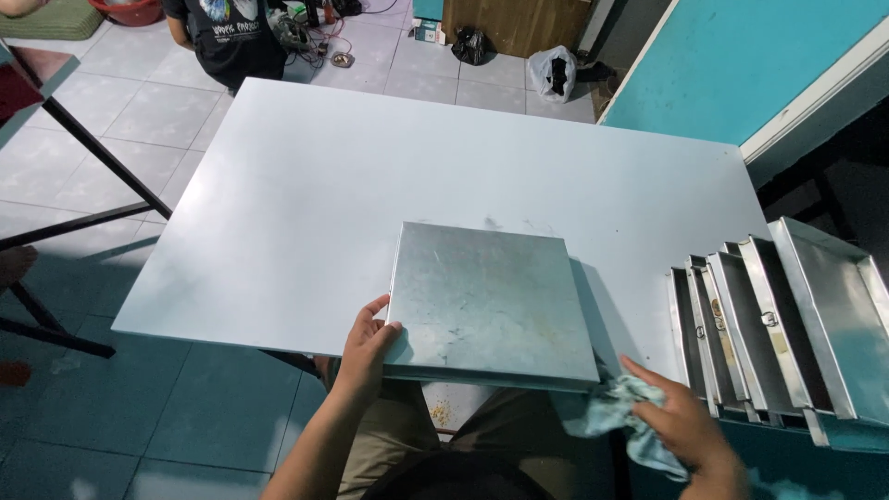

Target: The person wipes the inside of a rectangular metal tray with a light blue cloth, then flips the tray over and wipes the exterior surface. The tray is placed on a white table with other similar trays stacked nearby.

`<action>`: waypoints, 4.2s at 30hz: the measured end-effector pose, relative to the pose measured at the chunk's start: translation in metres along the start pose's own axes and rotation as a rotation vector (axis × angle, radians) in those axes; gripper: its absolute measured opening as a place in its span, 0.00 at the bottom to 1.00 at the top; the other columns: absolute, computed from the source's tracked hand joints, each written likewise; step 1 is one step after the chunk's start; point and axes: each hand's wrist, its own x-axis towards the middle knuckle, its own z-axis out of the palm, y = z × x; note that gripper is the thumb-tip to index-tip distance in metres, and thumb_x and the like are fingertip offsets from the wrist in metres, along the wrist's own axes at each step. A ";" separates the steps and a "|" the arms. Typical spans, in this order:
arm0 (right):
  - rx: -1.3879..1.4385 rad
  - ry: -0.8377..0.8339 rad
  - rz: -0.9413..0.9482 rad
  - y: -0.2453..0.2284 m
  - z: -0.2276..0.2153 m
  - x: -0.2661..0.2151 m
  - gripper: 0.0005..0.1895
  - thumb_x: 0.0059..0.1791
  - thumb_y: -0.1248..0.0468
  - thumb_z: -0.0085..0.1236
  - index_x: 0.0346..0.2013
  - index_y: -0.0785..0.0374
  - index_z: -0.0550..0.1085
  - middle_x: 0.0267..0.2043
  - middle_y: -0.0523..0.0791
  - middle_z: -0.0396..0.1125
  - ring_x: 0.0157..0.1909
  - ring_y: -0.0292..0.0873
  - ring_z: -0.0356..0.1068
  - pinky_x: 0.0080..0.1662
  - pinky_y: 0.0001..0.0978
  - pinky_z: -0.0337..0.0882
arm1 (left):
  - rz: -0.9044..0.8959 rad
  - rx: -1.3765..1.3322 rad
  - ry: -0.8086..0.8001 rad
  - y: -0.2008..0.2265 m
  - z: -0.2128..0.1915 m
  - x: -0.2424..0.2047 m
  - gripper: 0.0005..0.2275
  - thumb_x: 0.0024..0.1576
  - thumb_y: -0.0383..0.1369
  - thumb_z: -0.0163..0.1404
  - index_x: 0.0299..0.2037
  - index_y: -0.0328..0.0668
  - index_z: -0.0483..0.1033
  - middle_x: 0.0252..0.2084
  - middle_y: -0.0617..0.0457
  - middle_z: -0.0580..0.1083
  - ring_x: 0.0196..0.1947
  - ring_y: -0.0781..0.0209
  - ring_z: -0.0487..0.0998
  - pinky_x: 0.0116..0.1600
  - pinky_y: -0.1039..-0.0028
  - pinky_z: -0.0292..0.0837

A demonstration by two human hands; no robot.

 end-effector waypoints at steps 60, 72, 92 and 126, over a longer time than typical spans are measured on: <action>-0.333 0.934 -1.324 -0.024 0.018 0.088 0.25 0.50 0.72 0.53 0.61 0.53 0.68 0.63 0.59 0.57 0.59 0.59 0.65 0.53 0.45 0.76 | 1.424 1.704 0.246 -0.074 0.064 0.000 0.29 0.65 0.33 0.45 0.77 0.57 0.51 0.76 0.47 0.56 0.74 0.50 0.59 0.67 0.65 0.64; -0.572 0.682 -0.965 -0.025 0.091 0.134 0.19 0.41 0.53 0.69 0.41 0.57 0.77 0.60 0.57 0.67 0.70 0.64 0.60 0.63 0.58 0.66 | 1.533 1.662 0.233 -0.059 0.070 0.011 0.20 0.71 0.41 0.35 0.73 0.61 0.60 0.69 0.52 0.68 0.68 0.53 0.69 0.70 0.67 0.56; -0.611 0.499 -1.008 -0.096 0.054 0.192 0.14 0.40 0.57 0.63 0.32 0.63 0.72 0.52 0.53 0.70 0.68 0.60 0.63 0.67 0.59 0.61 | 1.541 1.688 0.403 -0.065 0.072 0.019 0.24 0.69 0.31 0.45 0.75 0.61 0.57 0.70 0.55 0.67 0.68 0.58 0.69 0.71 0.69 0.57; -0.664 0.400 -1.012 -0.116 0.061 0.191 0.40 0.38 0.57 0.65 0.66 0.54 0.69 0.67 0.49 0.63 0.72 0.57 0.56 0.73 0.55 0.51 | 1.566 1.604 0.395 -0.056 0.076 0.014 0.18 0.70 0.37 0.41 0.70 0.65 0.64 0.64 0.59 0.73 0.63 0.61 0.74 0.68 0.72 0.57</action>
